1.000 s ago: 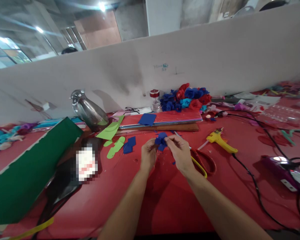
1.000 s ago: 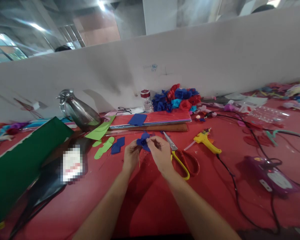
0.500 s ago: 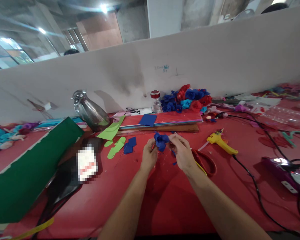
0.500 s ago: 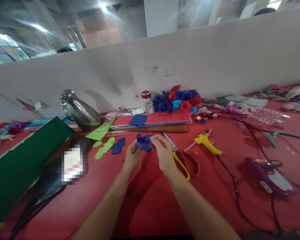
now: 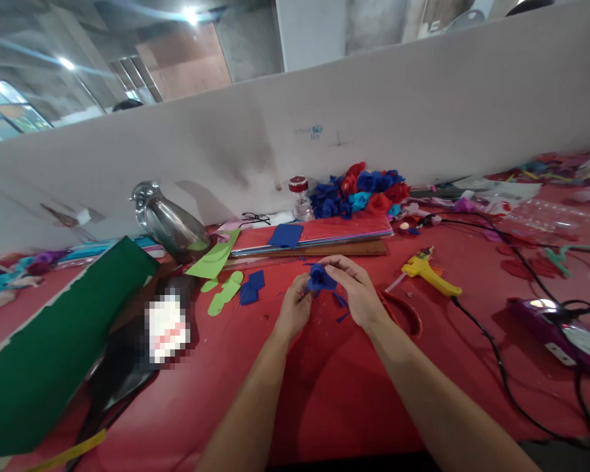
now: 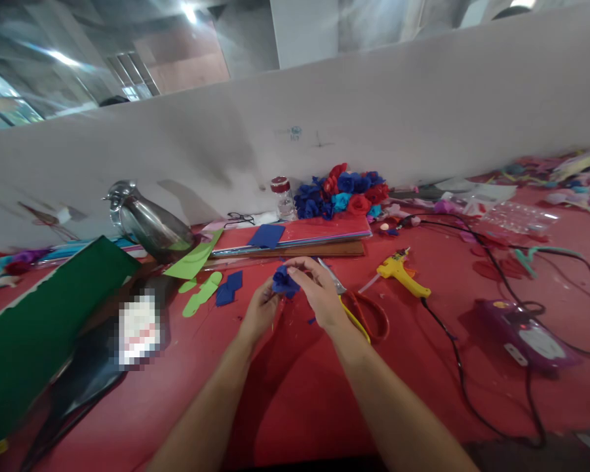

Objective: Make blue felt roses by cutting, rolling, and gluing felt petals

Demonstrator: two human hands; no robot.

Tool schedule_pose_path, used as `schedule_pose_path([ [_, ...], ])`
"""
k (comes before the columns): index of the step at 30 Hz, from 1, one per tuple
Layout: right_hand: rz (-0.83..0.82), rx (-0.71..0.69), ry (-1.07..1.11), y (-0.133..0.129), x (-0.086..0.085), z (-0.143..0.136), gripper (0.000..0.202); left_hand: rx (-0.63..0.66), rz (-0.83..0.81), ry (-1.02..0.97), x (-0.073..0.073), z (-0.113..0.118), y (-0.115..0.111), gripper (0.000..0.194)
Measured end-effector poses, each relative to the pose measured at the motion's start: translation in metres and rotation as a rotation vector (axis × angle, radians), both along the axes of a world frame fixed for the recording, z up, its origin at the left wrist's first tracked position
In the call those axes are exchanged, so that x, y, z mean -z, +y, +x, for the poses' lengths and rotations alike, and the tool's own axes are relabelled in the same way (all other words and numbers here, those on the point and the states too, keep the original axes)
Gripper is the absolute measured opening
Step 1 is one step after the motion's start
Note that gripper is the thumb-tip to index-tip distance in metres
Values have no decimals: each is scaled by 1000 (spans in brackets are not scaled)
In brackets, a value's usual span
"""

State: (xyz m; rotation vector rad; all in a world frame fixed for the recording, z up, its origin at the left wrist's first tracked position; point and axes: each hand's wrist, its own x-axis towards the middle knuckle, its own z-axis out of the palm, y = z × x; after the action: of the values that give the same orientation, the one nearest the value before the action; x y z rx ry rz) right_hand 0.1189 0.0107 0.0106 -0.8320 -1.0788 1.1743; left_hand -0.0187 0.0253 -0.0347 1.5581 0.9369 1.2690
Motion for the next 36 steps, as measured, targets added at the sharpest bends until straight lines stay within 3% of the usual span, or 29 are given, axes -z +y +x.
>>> schedule_pose_path([
  [12,6,-113,-64,5,-2,9,18,91,-134,-31,-7,-1,-5,15],
  [16,29,-93,-90,6,-2,11,22,122,-139,-30,-6,-2,-5,19],
  [30,74,-96,-132,8,-5,17,20,84,-116,10,-10,-5,-3,22],
  [36,49,-96,-119,6,-8,15,22,-27,-53,2,-8,-8,1,16],
])
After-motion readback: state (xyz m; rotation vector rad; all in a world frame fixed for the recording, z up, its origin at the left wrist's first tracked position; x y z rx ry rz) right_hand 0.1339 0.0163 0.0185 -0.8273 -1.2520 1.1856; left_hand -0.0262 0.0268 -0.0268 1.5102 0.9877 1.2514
